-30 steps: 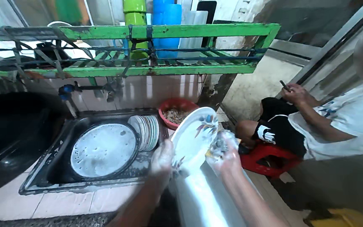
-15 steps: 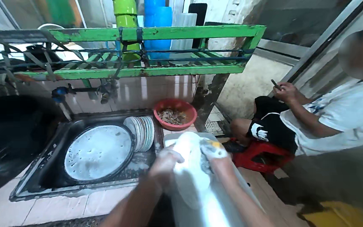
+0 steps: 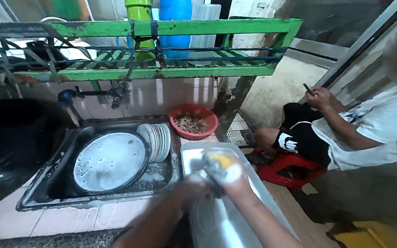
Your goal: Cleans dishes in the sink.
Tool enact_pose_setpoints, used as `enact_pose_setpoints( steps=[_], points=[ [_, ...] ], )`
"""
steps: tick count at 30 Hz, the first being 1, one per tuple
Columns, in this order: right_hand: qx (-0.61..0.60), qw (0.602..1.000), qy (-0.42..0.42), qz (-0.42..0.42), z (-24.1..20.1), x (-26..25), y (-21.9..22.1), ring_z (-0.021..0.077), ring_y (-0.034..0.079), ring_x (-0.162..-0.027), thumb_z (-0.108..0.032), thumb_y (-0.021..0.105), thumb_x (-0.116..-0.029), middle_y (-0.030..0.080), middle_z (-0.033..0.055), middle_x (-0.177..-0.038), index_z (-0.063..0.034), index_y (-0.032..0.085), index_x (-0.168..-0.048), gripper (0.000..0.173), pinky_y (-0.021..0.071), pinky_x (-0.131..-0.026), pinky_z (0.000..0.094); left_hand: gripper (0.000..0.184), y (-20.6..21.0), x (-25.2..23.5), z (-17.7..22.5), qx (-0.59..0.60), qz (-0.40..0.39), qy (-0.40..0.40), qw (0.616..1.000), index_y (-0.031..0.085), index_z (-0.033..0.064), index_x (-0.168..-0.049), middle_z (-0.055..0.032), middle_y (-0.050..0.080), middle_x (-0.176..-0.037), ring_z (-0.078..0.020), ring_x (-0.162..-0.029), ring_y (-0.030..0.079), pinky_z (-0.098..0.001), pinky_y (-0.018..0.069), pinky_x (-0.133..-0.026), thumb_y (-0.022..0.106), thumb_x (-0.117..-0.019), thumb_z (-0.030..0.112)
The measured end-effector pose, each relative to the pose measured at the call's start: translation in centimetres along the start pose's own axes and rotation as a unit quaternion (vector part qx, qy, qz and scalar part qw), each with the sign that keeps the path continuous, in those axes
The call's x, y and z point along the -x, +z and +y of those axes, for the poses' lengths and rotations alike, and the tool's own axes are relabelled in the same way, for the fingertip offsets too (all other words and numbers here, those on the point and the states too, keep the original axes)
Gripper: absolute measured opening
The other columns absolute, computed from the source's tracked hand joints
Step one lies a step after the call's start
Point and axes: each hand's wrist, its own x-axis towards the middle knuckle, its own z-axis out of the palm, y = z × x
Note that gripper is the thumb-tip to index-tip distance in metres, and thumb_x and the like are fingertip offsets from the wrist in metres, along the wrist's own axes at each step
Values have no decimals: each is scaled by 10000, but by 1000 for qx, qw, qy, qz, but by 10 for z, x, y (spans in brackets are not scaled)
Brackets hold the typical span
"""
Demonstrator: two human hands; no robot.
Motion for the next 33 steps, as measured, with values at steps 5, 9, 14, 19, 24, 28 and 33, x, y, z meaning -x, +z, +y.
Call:
enact_pose_setpoints(
  steps=[5,9,14,19,24,28,33],
  points=[
    [-28,982,183,38,7,-26,-28,214,686,-887,-111,776,-847,715,144,-1019,-1,672,-1205,389,570,-817,469,230,-15,5,6,184,43,6,982,567,73,-882,-32,636,-747,-135,-682,643,-333,564,-626,545,-785,-134],
    [-50,981,181,42,30,0,-22,160,686,-941,-260,690,-921,690,130,-1114,11,573,-1340,513,595,-831,389,304,-15,4,0,299,94,64,948,583,29,-1057,-110,674,-869,-210,-771,686,-402,593,-658,576,-770,-71],
    [-49,997,50,30,9,17,3,193,627,-1224,-304,811,-758,673,137,-1288,10,630,-1278,634,526,-1037,409,241,17,5,-18,283,94,146,943,561,44,-1012,-37,639,-837,-126,-766,649,-323,572,-706,535,-800,-68],
    [-23,972,214,91,30,-7,-25,256,674,-1006,-171,718,-891,678,209,-1149,45,577,-1332,511,550,-900,483,322,27,15,-9,281,110,155,941,546,53,-1043,-30,618,-868,-112,-794,638,-299,563,-715,548,-750,-80],
    [-51,995,-78,36,11,30,1,167,651,-1191,-321,747,-852,710,187,-1176,66,682,-1140,488,528,-1044,322,307,24,18,-6,208,109,100,967,520,47,-1121,-10,598,-862,-76,-757,615,-259,544,-687,541,-849,-93],
    [-56,995,58,55,17,-9,-28,74,667,-883,-152,681,-841,683,92,-1012,65,601,-1200,428,585,-790,286,387,44,31,0,63,81,69,992,539,14,-1229,-32,587,-954,-68,-838,590,-250,518,-747,561,-852,-70],
    [-249,939,225,75,62,-28,-36,11,623,-790,-209,283,-1115,612,-33,-934,-47,508,-1288,326,561,-701,219,257,76,40,7,-41,172,259,949,632,-117,-1137,-175,673,-971,-148,-885,642,-287,529,-819,598,-901,-21]
  ],
)
